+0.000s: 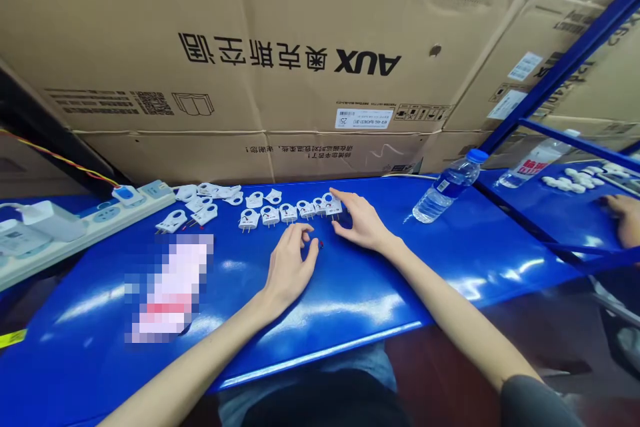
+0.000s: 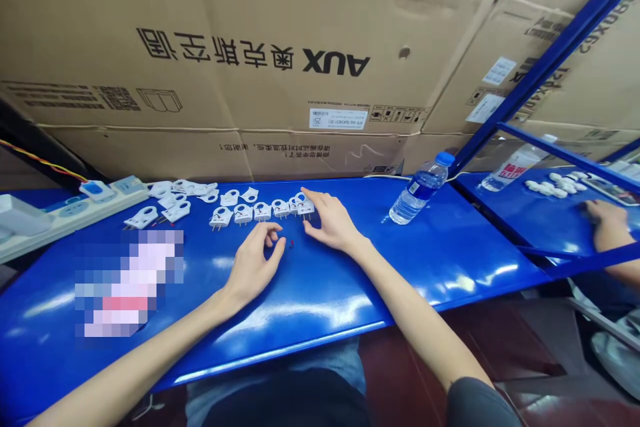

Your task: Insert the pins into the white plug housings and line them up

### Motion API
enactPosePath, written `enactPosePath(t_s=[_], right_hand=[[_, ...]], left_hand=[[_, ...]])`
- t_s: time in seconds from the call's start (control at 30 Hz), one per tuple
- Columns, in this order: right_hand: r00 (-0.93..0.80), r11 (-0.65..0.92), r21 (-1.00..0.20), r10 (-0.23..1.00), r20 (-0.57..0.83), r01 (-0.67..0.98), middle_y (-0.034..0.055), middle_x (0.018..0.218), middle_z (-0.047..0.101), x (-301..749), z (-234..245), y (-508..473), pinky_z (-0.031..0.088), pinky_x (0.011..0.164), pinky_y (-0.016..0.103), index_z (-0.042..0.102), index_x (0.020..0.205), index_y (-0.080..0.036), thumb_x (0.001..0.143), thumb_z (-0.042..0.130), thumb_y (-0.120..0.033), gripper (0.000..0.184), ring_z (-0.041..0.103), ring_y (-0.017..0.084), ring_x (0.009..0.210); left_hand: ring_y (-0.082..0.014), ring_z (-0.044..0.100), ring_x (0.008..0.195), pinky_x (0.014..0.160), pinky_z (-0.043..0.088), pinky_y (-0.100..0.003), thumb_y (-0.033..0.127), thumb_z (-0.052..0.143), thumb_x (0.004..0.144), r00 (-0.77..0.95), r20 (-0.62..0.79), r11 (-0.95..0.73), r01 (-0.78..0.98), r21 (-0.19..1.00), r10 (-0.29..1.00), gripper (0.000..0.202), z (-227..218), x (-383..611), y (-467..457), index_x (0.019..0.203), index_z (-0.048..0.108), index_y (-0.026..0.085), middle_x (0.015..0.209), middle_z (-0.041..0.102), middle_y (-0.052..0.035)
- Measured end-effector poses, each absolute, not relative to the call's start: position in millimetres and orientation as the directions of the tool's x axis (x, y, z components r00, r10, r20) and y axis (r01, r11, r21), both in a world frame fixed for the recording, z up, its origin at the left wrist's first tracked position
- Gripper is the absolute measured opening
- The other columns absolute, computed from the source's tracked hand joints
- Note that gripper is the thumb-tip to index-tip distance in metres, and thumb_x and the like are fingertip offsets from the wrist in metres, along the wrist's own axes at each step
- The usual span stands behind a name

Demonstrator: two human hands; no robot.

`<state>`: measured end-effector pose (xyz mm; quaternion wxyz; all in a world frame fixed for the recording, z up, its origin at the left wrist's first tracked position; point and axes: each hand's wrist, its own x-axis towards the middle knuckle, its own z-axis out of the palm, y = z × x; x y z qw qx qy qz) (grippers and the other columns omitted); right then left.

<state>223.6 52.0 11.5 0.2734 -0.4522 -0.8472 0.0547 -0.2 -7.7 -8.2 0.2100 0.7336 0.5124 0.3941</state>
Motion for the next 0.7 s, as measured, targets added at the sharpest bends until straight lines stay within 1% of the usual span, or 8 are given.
enactPosePath(t_s=[0.13,0.23,0.37,0.53,0.7], right_hand=[[-0.544,0.689,-0.321,0.717,0.436,0.650,0.0119,0.155,0.055,206,16,37,0.041,0.120,0.053,0.036,0.161,-0.022,0.090,0.062,-0.031,0.076,0.055,0.030,0.139],[-0.590,0.733,-0.315,0.676,0.442,0.604,0.0126,0.153,0.057,197,16,31,0.047,0.114,0.052,0.038,0.160,-0.021,0.089,0.062,-0.029,0.076,0.057,0.031,0.135],[-0.605,0.769,-0.288,0.631,0.484,0.572,0.0120,0.150,0.060,194,13,29,0.052,0.109,0.049,0.038,0.159,-0.022,0.088,0.062,-0.023,0.075,0.058,0.030,0.132],[-0.619,0.812,-0.232,0.564,0.547,0.536,0.0128,0.147,0.062,195,10,30,0.055,0.103,0.051,0.037,0.160,-0.023,0.087,0.064,-0.021,0.078,0.061,0.032,0.127],[-0.632,0.821,-0.219,0.550,0.546,0.527,0.0121,0.147,0.062,194,9,30,0.056,0.101,0.049,0.038,0.159,-0.023,0.087,0.065,-0.020,0.077,0.061,0.031,0.126]], left_hand=[[-0.0167,0.059,0.081,0.081,0.050,-0.033,0.032,0.051,0.101,0.106,0.359,-0.358,0.533,0.767,0.927,0.017,-7,0,-6,0.113,0.058,0.022,0.093,0.062,-0.0013],[-0.0162,0.058,0.080,0.080,0.050,-0.032,0.032,0.051,0.101,0.065,0.361,-0.343,0.506,0.792,0.930,0.016,-6,0,-5,0.111,0.058,0.022,0.090,0.061,-0.0006],[-0.0158,0.057,0.078,0.078,0.048,-0.031,0.031,0.052,0.100,0.060,0.369,-0.347,0.501,0.793,0.928,0.014,-3,0,-4,0.107,0.060,0.022,0.089,0.059,-0.0001],[-0.0157,0.056,0.076,0.076,0.046,-0.031,0.032,0.052,0.100,0.058,0.379,-0.359,0.483,0.799,0.924,0.015,-1,0,-4,0.102,0.063,0.022,0.086,0.060,0.0002],[-0.0153,0.056,0.072,0.071,0.045,-0.029,0.033,0.055,0.098,0.036,0.359,-0.334,0.463,0.821,0.933,0.014,0,1,-2,0.096,0.063,0.022,0.082,0.060,0.0009]])
